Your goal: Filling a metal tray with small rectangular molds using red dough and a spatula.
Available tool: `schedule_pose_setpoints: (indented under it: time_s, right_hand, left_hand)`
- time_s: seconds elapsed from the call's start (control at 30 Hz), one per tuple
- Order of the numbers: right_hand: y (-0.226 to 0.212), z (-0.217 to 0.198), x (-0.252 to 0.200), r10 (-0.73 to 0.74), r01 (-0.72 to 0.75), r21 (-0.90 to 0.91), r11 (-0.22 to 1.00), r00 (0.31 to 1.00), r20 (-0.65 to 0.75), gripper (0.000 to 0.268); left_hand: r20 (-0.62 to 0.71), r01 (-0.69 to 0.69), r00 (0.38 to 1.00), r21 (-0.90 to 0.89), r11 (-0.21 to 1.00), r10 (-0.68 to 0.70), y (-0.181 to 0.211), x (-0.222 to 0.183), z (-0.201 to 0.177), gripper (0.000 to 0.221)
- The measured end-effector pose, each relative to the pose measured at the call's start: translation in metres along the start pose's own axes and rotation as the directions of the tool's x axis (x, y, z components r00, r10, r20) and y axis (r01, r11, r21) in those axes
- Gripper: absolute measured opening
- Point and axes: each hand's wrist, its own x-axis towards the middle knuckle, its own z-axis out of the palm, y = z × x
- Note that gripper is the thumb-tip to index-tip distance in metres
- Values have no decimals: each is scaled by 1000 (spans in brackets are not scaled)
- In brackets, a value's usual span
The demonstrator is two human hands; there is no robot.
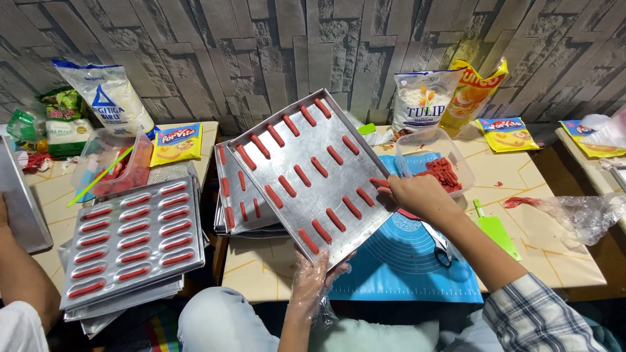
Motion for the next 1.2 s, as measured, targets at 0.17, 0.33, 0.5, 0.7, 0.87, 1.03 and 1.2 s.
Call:
schedule_pose_setpoints:
  time_s: [0.17, 0.33, 0.5, 0.7, 0.87, 1.03, 1.2]
  right_hand:
    - [-3, -3, -1, 12, -13, 14, 1000, 998, 58, 32]
    - [2, 3, 1, 0, 0, -5, 1000, 997, 76, 26]
    - [2, 4, 1, -24, 23, 5, 1000, 996, 84, 24]
    - [-1, 2, 1, -4, 4, 5, 1000, 993, 114, 25]
    - [-6, -1, 3, 15, -21, 34, 999, 985, 170, 31]
    - [-11, -7, 4, 44, -58, 51, 997, 968, 246, 30]
    - [-8, 0, 5, 20, -25, 19, 999, 970, 240, 24]
  left_hand:
    - [-8, -5, 1000, 51, 999, 5, 2, -1, 0, 62]
    - [-5, -23, 1000, 13, 1000, 23, -2, 4, -4, 71]
    - [-50, 14, 999, 14, 1000, -13, -5, 8, -10, 75]
    - [-65, 12, 998, 36, 999, -10, -3, 9, -9, 69]
    - [-129, 15, 991, 251, 968, 18, 6, 3, -1, 72]
    - [-197, 74, 978, 608, 791, 60, 5, 5, -2, 91]
    - [-66, -20, 997, 89, 996, 26, 2, 7, -6, 72]
